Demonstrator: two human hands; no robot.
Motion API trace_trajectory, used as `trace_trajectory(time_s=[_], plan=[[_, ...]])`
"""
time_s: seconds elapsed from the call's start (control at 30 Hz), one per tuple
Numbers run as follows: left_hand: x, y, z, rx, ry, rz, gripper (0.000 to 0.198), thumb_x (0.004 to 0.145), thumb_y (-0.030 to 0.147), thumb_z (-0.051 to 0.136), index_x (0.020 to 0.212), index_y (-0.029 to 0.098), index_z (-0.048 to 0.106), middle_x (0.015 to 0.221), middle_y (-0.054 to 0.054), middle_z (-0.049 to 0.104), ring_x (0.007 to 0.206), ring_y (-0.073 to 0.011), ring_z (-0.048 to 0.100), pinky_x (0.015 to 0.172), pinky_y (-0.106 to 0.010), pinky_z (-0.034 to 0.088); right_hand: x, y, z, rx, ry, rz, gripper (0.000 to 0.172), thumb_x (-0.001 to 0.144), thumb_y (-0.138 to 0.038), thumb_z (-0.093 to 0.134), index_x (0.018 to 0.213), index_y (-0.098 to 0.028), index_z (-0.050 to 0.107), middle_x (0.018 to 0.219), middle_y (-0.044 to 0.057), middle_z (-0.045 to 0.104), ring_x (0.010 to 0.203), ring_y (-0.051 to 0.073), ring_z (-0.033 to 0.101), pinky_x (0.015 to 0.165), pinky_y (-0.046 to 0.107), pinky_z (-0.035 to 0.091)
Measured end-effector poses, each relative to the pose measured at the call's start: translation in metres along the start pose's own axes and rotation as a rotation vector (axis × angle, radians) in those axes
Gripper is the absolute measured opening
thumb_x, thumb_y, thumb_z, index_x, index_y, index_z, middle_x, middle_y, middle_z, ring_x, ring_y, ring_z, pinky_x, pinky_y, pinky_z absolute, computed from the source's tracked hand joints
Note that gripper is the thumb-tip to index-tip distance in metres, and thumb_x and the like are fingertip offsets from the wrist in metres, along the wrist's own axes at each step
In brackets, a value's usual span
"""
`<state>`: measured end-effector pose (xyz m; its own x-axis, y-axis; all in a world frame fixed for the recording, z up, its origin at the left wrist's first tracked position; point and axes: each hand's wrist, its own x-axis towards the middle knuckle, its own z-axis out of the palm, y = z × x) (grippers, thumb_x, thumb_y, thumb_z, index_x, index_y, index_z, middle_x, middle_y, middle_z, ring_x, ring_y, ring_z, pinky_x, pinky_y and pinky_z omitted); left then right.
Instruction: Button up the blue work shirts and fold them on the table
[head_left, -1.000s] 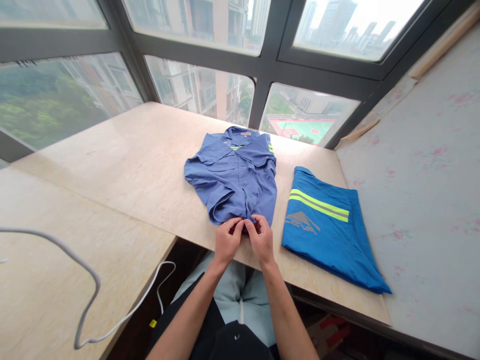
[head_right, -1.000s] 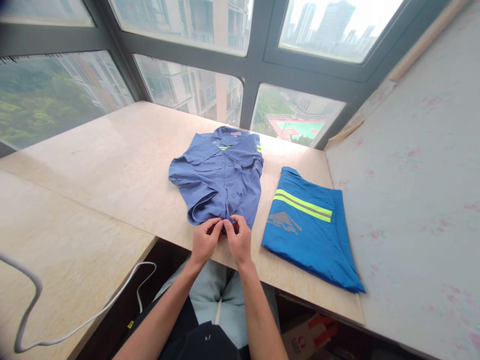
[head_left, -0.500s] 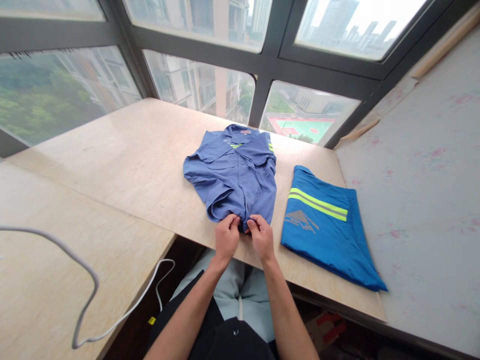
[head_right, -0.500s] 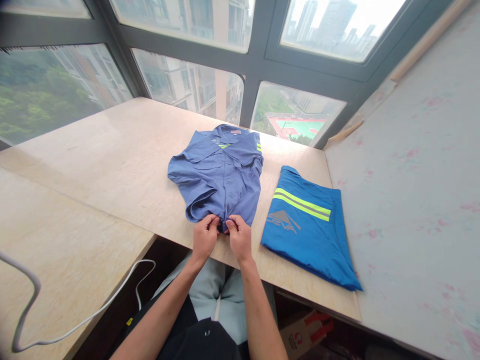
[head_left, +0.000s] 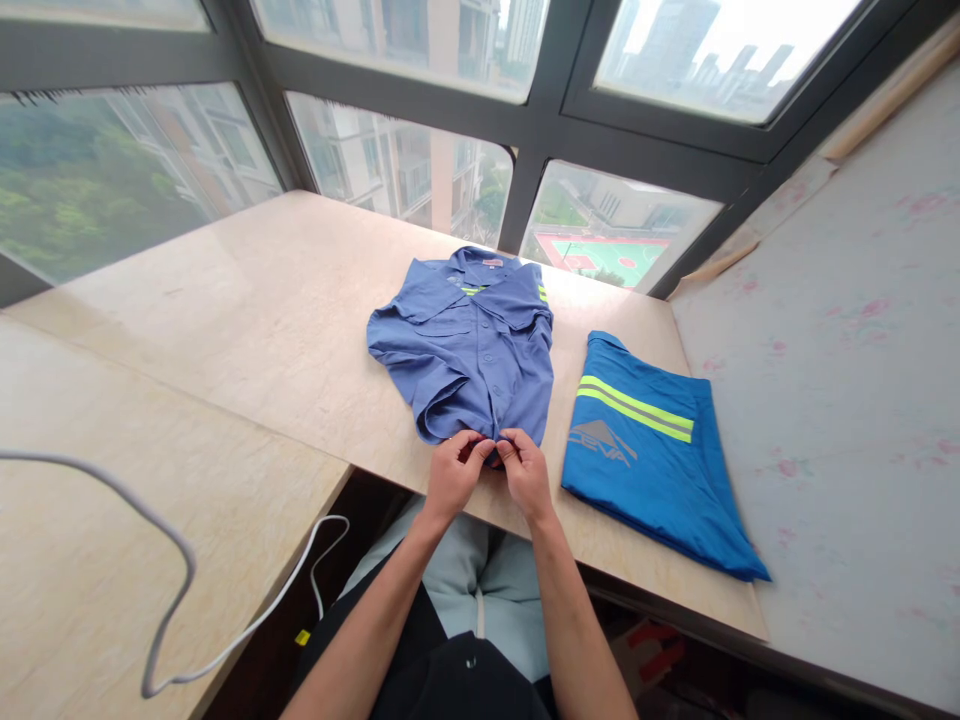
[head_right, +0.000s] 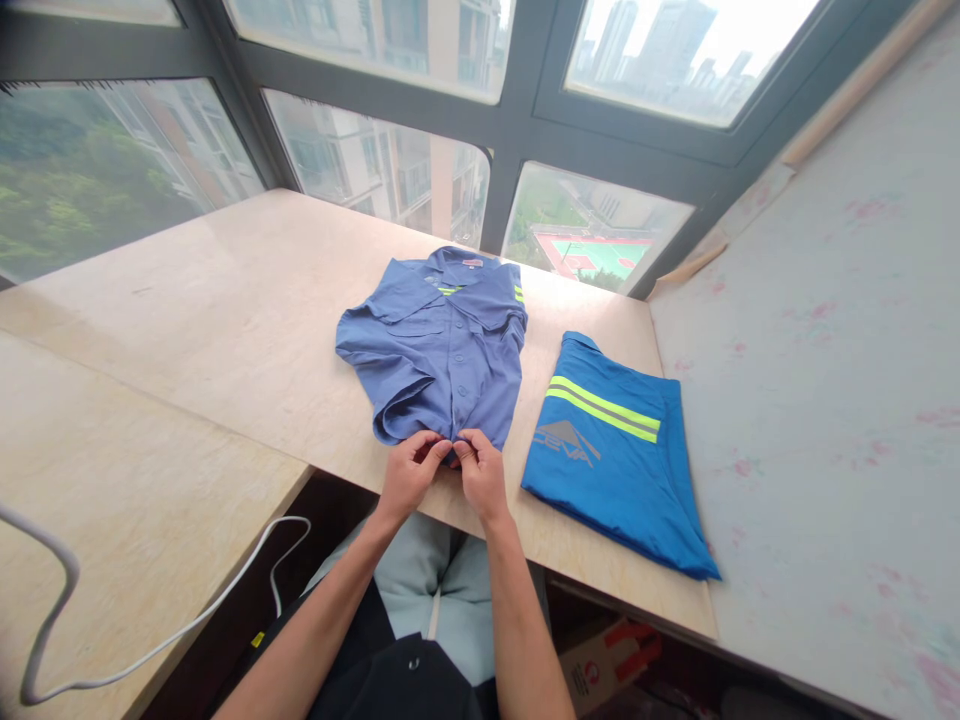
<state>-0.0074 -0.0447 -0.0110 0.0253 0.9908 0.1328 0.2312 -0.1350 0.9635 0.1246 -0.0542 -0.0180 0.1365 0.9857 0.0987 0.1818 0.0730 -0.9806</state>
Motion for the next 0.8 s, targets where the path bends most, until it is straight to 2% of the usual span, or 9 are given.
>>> trace_trajectory(time_s=[0.13, 0.3, 0.6, 0.8], plan=[[0.0041, 0.0004, -0.0014, -0.058, 0.013, -0.057, 0.025, 0.085, 0.035, 0.059, 0.067, 0.018, 0.057, 0.058, 0.003, 0.052, 0.054, -0.0106, 0.046, 0.053, -0.022, 0.036, -0.0008, -0.0027, -0.0003, 0.001, -0.057, -0.021, 0.020, 0.088, -0.039, 0.054, 0.084, -0.021, 0.060, 0.067, -0.002, 0.058, 0.061, 0.015, 0.057, 0.061, 0.027, 0.048], [0.0046, 0.0022, 0.0004, -0.032, 0.038, -0.064, 0.025, 0.085, 0.030, 0.053, 0.064, 0.019, 0.051, 0.056, 0.004, 0.045, 0.053, -0.0105, 0.041, 0.052, -0.023, 0.033, -0.0006, -0.0042, -0.0005, 0.014, -0.103, -0.021, 0.020, 0.089, -0.039, 0.053, 0.082, -0.021, 0.059, 0.066, -0.002, 0.056, 0.060, 0.014, 0.055, 0.060, 0.026, 0.046], [0.0054, 0.0044, 0.0010, -0.008, 0.064, -0.079, 0.025, 0.086, 0.030, 0.048, 0.064, 0.019, 0.049, 0.058, 0.003, 0.047, 0.057, -0.0119, 0.043, 0.056, -0.024, 0.034, 0.0014, -0.0071, -0.0028, 0.021, -0.212, -0.024, 0.022, 0.091, -0.043, 0.051, 0.082, -0.022, 0.053, 0.067, -0.002, 0.052, 0.060, 0.015, 0.052, 0.059, 0.027, 0.044], [0.0063, 0.0013, 0.0008, 0.001, 0.085, -0.095, 0.026, 0.087, 0.033, 0.049, 0.064, 0.019, 0.051, 0.058, 0.003, 0.049, 0.057, -0.0126, 0.045, 0.056, -0.024, 0.035, -0.0026, -0.0017, 0.0002, 0.017, -0.174, -0.018, 0.021, 0.089, -0.043, 0.056, 0.087, -0.022, 0.056, 0.076, -0.001, 0.056, 0.067, 0.015, 0.056, 0.063, 0.027, 0.047]])
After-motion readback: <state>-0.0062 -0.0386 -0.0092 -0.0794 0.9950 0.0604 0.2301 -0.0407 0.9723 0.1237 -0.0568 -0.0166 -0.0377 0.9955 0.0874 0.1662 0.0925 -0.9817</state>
